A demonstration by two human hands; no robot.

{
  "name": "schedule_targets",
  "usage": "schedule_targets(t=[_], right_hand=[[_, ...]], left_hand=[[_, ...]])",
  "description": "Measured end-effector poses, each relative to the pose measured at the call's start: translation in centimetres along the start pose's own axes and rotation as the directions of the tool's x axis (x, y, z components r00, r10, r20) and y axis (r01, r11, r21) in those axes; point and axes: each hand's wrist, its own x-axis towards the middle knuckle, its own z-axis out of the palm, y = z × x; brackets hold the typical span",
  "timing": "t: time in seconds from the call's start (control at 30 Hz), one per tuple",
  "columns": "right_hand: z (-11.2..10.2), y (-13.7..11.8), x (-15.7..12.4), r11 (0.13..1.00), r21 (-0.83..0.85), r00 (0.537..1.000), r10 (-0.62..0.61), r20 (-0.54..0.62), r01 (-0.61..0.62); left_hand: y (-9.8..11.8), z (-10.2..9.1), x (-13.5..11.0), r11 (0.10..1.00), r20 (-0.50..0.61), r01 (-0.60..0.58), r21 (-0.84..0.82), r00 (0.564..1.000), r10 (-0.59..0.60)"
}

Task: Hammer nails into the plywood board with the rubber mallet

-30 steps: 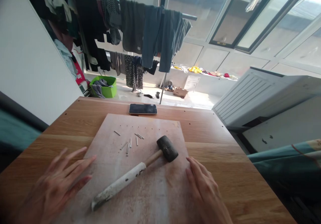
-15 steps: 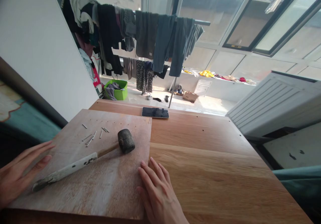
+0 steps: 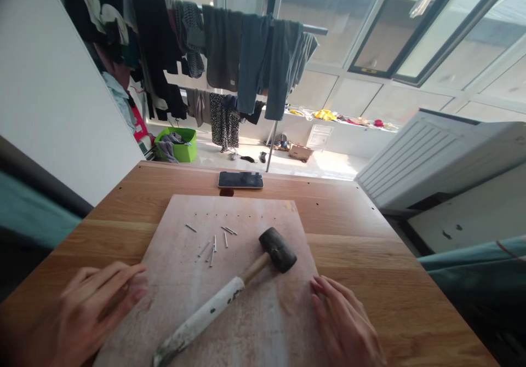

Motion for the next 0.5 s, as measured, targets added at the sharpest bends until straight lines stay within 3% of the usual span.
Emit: schedule_targets(t=[0.1,0.17,0.23,0.37,0.43,0.5], right_hand=[[-0.5,-1.2,-0.7,0.990,0.068,0.992,0.123,-0.003,-0.123],[0.1,-3.3,-0.5,0.976,0.157,0.986,0.135,0.101,-0.150],[1.1,-5.6,0.1,0.962,0.242,0.973,0.077,0.219,-0.130],[3.1,-8.5,1.8,0.937,0.338,0.908,-0.063,0.415,-0.090],[3.5,-9.1,1.9,0.889,0.404,0.877,-0.006,0.480,-0.215],[3.4,-9.3,1.4,0.738,0.502,0.830,0.141,0.540,-0.452]], left_hand=[[2.9,0.7,4.6,0.998,0.093,-0.003,0.061,0.996,-0.003],[4.7,1.3,8.0,0.995,0.223,0.017,0.095,0.974,-0.038],[6.4,1.9,11.0,0.991,0.354,0.021,0.134,0.933,-0.068],[9.2,3.0,14.9,0.985,0.444,-0.007,0.174,0.893,-0.072],[9.9,3.1,16.0,0.984,0.491,-0.036,0.176,0.869,-0.056],[10.0,3.1,16.8,0.984,0.547,-0.102,0.148,0.837,0.005]])
